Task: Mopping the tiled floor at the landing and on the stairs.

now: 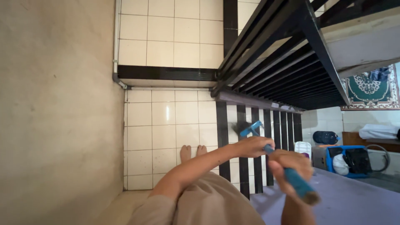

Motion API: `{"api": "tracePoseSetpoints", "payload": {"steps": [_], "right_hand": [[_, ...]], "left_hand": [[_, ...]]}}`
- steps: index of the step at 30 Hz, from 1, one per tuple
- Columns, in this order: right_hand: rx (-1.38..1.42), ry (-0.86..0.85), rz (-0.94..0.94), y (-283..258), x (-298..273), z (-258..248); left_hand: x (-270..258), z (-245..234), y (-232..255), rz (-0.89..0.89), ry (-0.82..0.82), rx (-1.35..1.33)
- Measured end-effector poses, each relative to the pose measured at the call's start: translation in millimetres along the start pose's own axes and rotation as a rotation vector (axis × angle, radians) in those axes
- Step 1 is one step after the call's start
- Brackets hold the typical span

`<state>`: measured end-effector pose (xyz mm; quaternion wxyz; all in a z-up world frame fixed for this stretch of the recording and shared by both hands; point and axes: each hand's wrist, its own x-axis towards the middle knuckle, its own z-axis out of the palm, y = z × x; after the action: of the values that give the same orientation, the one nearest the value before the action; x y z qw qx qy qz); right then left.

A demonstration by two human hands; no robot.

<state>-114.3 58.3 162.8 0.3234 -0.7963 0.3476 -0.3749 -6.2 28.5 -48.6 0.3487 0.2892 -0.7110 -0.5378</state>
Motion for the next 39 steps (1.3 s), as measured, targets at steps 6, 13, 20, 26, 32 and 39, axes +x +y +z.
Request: {"api": "tracePoseSetpoints", "payload": {"steps": [6,13,20,26,32,39], "right_hand": [[0.292,0.053,-0.144,-13.8,2.5,-52.1],[0.549,-0.662,-0.389,7.7,18.8,-160.0],[0.818,-0.222,-0.329,52.4,23.1,-38.1],[0.488,-0.346,-0.195,101.4,48.6,166.2],[0.564,-0.433,-0.046,113.2,43.1,231.5],[0.450,-0.504,0.009,81.8,54.8,182.9]], "left_hand": [[9.4,-12.1,37.0,0.085,0.012,0.172],[-6.5,-20.8,88.9,0.344,0.172,0.491],[-74.5,-99.7,45.6,0.287,0.413,0.722],[-192.7,-159.5,-92.6,-0.482,0.664,0.667],[-227.2,-167.3,-157.0,-0.421,0.802,0.662],[-186.7,-152.6,-135.6,-0.212,0.644,0.504]]}}
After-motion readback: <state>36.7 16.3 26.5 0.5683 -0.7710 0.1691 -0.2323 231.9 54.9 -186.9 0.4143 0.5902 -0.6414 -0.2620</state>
